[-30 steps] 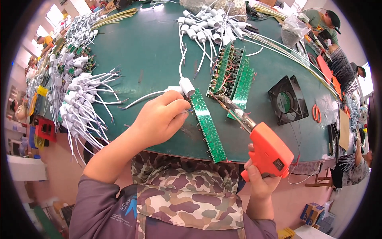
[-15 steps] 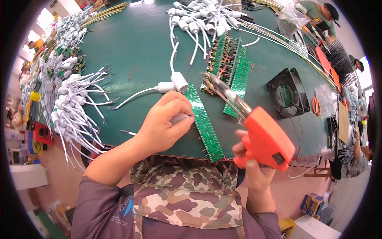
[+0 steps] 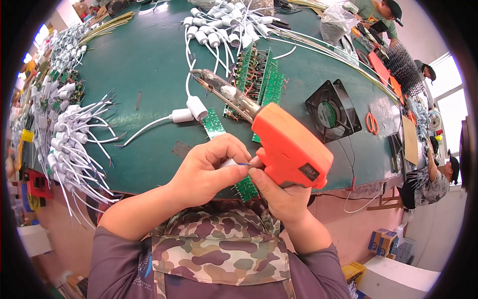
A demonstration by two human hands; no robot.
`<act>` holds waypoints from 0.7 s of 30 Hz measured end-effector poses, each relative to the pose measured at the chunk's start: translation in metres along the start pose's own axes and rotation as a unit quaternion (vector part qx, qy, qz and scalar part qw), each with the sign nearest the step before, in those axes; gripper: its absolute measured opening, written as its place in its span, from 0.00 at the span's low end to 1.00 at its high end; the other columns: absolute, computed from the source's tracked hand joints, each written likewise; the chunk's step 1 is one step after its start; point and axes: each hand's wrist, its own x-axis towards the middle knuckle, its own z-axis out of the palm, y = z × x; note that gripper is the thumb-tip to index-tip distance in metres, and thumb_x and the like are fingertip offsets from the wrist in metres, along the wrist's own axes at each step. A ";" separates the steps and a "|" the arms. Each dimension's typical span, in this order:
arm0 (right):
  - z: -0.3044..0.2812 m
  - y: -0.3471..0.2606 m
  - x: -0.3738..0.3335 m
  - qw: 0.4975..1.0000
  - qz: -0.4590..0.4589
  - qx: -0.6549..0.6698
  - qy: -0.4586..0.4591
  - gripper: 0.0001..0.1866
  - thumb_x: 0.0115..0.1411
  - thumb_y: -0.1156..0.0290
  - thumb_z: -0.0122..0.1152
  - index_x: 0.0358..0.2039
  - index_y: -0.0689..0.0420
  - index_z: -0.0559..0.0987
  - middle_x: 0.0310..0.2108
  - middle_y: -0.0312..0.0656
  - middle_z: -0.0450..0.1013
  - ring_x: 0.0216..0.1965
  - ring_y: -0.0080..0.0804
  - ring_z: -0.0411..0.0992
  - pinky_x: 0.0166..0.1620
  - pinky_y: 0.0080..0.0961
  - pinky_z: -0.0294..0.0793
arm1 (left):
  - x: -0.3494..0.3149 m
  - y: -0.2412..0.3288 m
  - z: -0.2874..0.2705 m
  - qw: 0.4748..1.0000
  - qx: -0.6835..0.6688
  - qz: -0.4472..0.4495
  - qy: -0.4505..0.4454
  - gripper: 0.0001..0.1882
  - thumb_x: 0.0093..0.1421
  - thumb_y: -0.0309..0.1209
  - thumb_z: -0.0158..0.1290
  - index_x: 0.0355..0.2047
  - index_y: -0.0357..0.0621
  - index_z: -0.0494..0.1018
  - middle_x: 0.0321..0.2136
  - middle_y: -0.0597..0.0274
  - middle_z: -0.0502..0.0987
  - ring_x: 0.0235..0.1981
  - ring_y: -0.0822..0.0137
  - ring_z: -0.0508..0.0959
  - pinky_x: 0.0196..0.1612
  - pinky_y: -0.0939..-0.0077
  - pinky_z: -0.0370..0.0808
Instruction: The person attaches wired components onto circuit boards by soldering the wires to the boards using a soldering gun.
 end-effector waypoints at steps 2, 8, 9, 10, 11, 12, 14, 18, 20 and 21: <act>0.001 -0.001 0.000 1.000 0.003 -0.003 0.007 0.18 0.57 0.83 0.64 0.48 0.66 0.73 0.34 0.43 0.76 0.34 0.27 0.74 0.38 0.24 0.74 | -0.001 0.002 0.000 0.999 -0.023 -0.020 -0.011 0.02 0.62 0.23 0.55 0.34 0.40 0.73 0.38 0.68 0.71 0.32 0.81 0.67 0.35 0.83 0.65; 0.003 -0.003 -0.003 0.993 0.062 0.094 0.040 0.16 0.58 0.79 0.66 0.46 0.65 0.74 0.35 0.37 0.75 0.35 0.22 0.72 0.41 0.21 0.73 | -0.007 0.000 0.002 0.989 -0.131 -0.059 -0.038 0.02 0.63 0.24 0.54 0.35 0.39 0.72 0.38 0.69 0.71 0.32 0.81 0.67 0.33 0.83 0.66; 0.004 -0.003 -0.003 0.993 0.064 0.096 0.039 0.16 0.58 0.79 0.66 0.46 0.65 0.74 0.35 0.37 0.75 0.35 0.22 0.72 0.41 0.21 0.73 | -0.009 0.000 0.002 0.993 -0.099 -0.044 -0.035 0.03 0.63 0.24 0.54 0.35 0.39 0.73 0.38 0.68 0.71 0.32 0.79 0.69 0.34 0.82 0.67; 0.004 -0.003 -0.003 0.989 0.078 0.121 0.029 0.17 0.57 0.80 0.65 0.47 0.65 0.74 0.34 0.36 0.74 0.35 0.22 0.72 0.40 0.21 0.73 | -0.010 0.000 0.001 0.997 -0.067 -0.030 -0.032 0.03 0.62 0.24 0.55 0.34 0.39 0.73 0.38 0.67 0.71 0.31 0.77 0.70 0.35 0.81 0.68; 0.004 -0.002 -0.003 0.984 0.092 0.148 0.019 0.17 0.57 0.80 0.65 0.47 0.65 0.74 0.34 0.35 0.74 0.35 0.22 0.72 0.39 0.21 0.73 | -0.011 0.004 0.000 0.997 -0.065 -0.032 -0.030 0.03 0.62 0.24 0.55 0.34 0.39 0.73 0.38 0.67 0.71 0.31 0.77 0.70 0.35 0.81 0.68; 0.004 -0.004 -0.003 0.984 0.093 0.153 0.018 0.17 0.57 0.80 0.65 0.47 0.65 0.74 0.34 0.35 0.74 0.35 0.22 0.72 0.39 0.21 0.73 | -0.013 0.013 -0.002 0.995 0.088 0.033 -0.032 0.03 0.60 0.24 0.55 0.34 0.39 0.73 0.38 0.64 0.72 0.31 0.73 0.72 0.35 0.79 0.69; 0.002 -0.010 -0.007 0.987 0.113 0.114 0.021 0.18 0.57 0.82 0.64 0.48 0.66 0.73 0.36 0.38 0.75 0.36 0.24 0.73 0.39 0.23 0.74 | -0.016 0.021 -0.010 0.965 0.243 0.092 -0.031 0.04 0.58 0.23 0.56 0.33 0.39 0.73 0.38 0.61 0.72 0.31 0.68 0.73 0.35 0.77 0.71; -0.017 -0.013 -0.017 0.993 0.064 0.089 0.039 0.18 0.57 0.84 0.62 0.48 0.66 0.73 0.38 0.43 0.75 0.36 0.27 0.73 0.39 0.25 0.75 | -0.013 0.024 -0.043 0.821 0.489 0.268 0.120 0.08 0.50 0.17 0.57 0.31 0.39 0.72 0.34 0.55 0.73 0.31 0.58 0.75 0.31 0.70 0.72; -0.030 -0.016 -0.019 0.998 0.037 0.056 0.004 0.19 0.56 0.85 0.60 0.50 0.67 0.72 0.41 0.49 0.75 0.37 0.30 0.74 0.40 0.28 0.77 | -0.016 0.019 -0.056 0.789 0.539 0.259 0.140 0.09 0.48 0.17 0.58 0.31 0.38 0.72 0.33 0.56 0.73 0.29 0.58 0.75 0.31 0.69 0.73; -0.034 -0.017 -0.019 0.999 0.032 0.022 -0.003 0.22 0.56 0.83 0.61 0.52 0.68 0.71 0.44 0.53 0.75 0.38 0.32 0.76 0.41 0.28 0.77 | -0.015 0.021 -0.058 0.788 0.542 0.255 0.141 0.09 0.48 0.17 0.58 0.31 0.38 0.72 0.33 0.56 0.73 0.29 0.58 0.75 0.31 0.69 0.73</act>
